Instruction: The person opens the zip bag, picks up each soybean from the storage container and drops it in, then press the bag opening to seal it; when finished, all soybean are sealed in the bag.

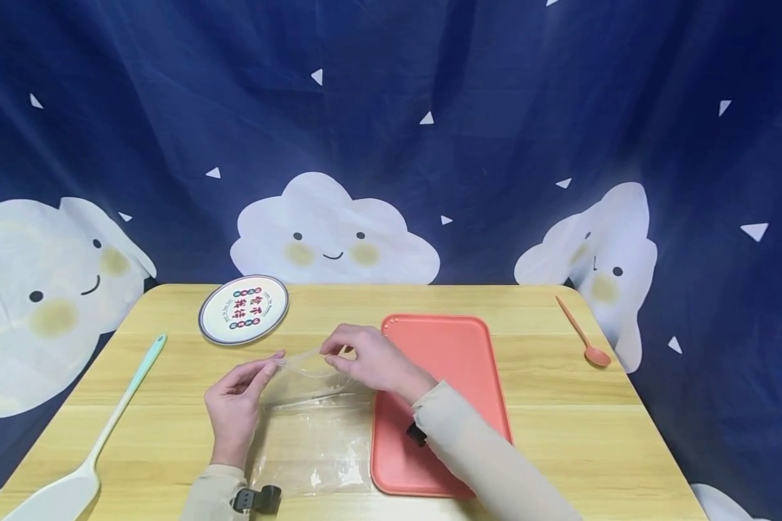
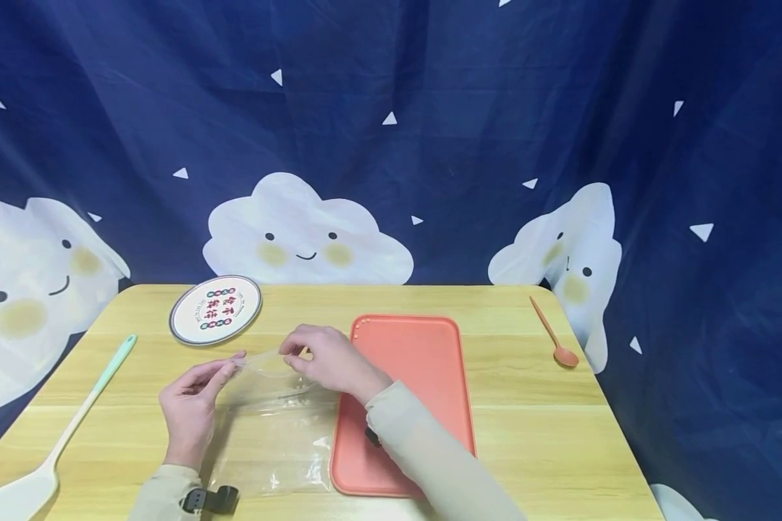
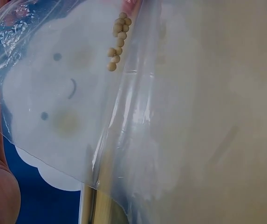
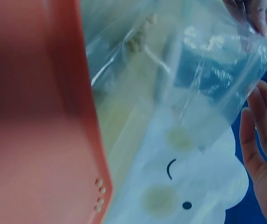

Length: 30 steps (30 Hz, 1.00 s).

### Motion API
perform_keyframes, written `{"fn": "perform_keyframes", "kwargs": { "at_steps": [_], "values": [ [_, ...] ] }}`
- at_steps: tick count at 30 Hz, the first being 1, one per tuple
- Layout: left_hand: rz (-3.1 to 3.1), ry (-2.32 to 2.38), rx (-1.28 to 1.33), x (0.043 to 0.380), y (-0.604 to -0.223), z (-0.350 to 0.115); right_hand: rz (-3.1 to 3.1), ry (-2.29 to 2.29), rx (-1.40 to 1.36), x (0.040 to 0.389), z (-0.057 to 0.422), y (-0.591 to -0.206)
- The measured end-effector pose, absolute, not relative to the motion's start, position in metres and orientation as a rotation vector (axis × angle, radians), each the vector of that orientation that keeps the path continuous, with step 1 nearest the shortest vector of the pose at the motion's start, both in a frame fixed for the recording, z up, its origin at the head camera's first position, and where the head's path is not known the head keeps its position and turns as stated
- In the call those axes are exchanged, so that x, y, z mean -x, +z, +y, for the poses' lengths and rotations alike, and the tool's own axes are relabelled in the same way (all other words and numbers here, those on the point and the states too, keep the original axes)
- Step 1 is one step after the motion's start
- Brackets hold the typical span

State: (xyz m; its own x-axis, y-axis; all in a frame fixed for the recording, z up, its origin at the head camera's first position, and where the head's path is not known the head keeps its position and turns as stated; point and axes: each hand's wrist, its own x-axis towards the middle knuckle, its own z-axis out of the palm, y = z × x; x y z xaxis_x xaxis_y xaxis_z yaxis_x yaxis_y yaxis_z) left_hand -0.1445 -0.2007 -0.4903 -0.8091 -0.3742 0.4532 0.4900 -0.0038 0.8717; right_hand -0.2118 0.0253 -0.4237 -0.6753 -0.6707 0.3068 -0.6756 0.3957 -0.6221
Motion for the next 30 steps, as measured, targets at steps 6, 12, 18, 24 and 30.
{"fn": "perform_keyframes", "kwargs": {
  "at_steps": [6, 12, 18, 24, 30],
  "values": [
    [-1.676, -1.864, 0.125, 0.145, -0.49, -0.2, -2.652, 1.209, -1.138, 0.223, 0.053, -0.422],
    [-1.662, -1.846, 0.169, 0.145, -0.49, -0.202, -2.682, 1.284, -0.979, 0.242, 0.085, -0.432],
    [-1.608, -1.855, 0.223, 0.145, -0.488, -0.202, -2.838, 1.311, -0.839, 0.259, 0.105, -0.449],
    [-1.6, -1.849, 0.221, 0.145, -0.489, -0.203, -3.025, 1.146, -0.85, 0.267, 0.111, -0.463],
    [-1.582, -1.862, 0.231, 0.145, -0.489, -0.204, -3.08, 1.002, -0.869, 0.279, 0.106, -0.479]
  ]
}}
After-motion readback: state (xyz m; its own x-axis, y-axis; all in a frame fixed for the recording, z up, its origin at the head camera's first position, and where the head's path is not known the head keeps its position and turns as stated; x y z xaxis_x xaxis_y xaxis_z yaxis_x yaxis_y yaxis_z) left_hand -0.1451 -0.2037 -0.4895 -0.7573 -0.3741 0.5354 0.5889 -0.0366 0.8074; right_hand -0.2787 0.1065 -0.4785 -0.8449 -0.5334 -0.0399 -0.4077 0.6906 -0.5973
